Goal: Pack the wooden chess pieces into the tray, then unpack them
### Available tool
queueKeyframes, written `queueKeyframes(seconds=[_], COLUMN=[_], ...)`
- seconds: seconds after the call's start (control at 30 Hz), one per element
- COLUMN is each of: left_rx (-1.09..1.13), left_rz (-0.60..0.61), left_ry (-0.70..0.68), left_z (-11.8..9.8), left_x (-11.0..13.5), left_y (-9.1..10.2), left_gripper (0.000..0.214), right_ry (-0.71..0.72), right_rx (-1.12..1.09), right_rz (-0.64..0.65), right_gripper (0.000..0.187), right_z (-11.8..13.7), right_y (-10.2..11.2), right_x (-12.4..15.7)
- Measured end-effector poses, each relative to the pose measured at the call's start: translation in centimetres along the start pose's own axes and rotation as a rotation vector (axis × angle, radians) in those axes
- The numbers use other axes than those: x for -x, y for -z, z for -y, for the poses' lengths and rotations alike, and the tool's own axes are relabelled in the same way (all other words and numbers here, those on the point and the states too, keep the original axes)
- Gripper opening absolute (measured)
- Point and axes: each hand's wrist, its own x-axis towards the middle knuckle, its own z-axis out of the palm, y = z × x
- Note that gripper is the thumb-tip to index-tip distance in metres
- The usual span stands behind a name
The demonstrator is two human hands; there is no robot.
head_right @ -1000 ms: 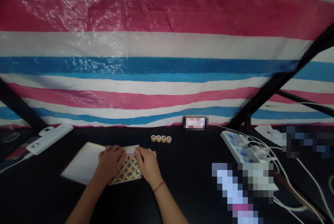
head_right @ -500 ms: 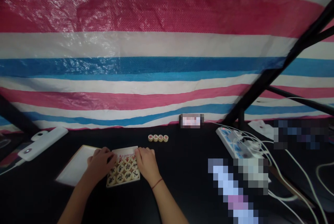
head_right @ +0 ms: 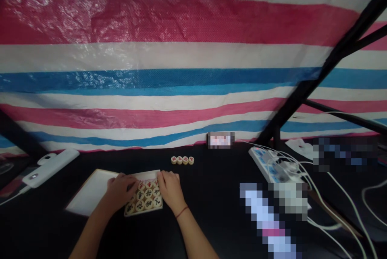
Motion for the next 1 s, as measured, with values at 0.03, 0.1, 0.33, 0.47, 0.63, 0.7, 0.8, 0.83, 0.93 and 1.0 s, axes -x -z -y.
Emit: queueKeyframes(seconds=[0.03, 0.1, 0.33, 0.47, 0.63, 0.7, 0.8, 0.83, 0.93, 1.0], left_rx=[0.001, -0.002, -0.011, -0.048, -0.155, -0.184, -0.198, -0.195, -0.159, -0.123], left_rz=[0.007, 0.018, 0.019, 0.035, -0.058, -0.080, -0.044, -0.022, 0.036, 0.064], left_ry=[0.007, 0.016, 0.043, 0.058, 0.086, 0.073, 0.068, 0.073, 0.099, 0.128], left_z=[0.0, -0.1, -0.3, -0.7, -1.7, -2.1, -2.3, -2.4, -2.4, -2.4], left_x=[0.0, 0.0, 0.1, 0.2, 0.7, 0.9, 0.9, 0.9, 0.8, 0.7], left_y=[0.0, 0.1, 0.5, 0.1, -0.9, -1.0, -0.6, -0.4, 0.2, 0.6], left_gripper=[0.032, 0.032, 0.026, 0.030, 0.031, 0.032, 0.032, 0.033, 0.033, 0.031], right_ry=[0.000, 0.002, -0.011, -0.021, -0.026, -0.028, -0.033, -0.039, -0.057, -0.060], right_rx=[0.000, 0.001, 0.012, 0.008, 0.003, 0.001, -0.008, -0.013, -0.020, -0.024], right_rz=[-0.004, -0.008, -0.005, 0.015, 0.015, 0.012, 0.022, 0.026, 0.035, 0.041], right_gripper=[0.048, 0.048, 0.048, 0.047, 0.046, 0.046, 0.045, 0.044, 0.044, 0.044], right_z=[0.0, -0.1, 0.0, 0.0, 0.0, 0.0, 0.0, 0.0, 0.0, 0.0], right_y=[0.0, 0.0, 0.2, 0.3, 0.4, 0.4, 0.5, 0.5, 0.5, 0.5], right_x=[0.0, 0.0, -0.1, -0.2, -0.1, -0.1, -0.2, -0.2, -0.3, -0.3])
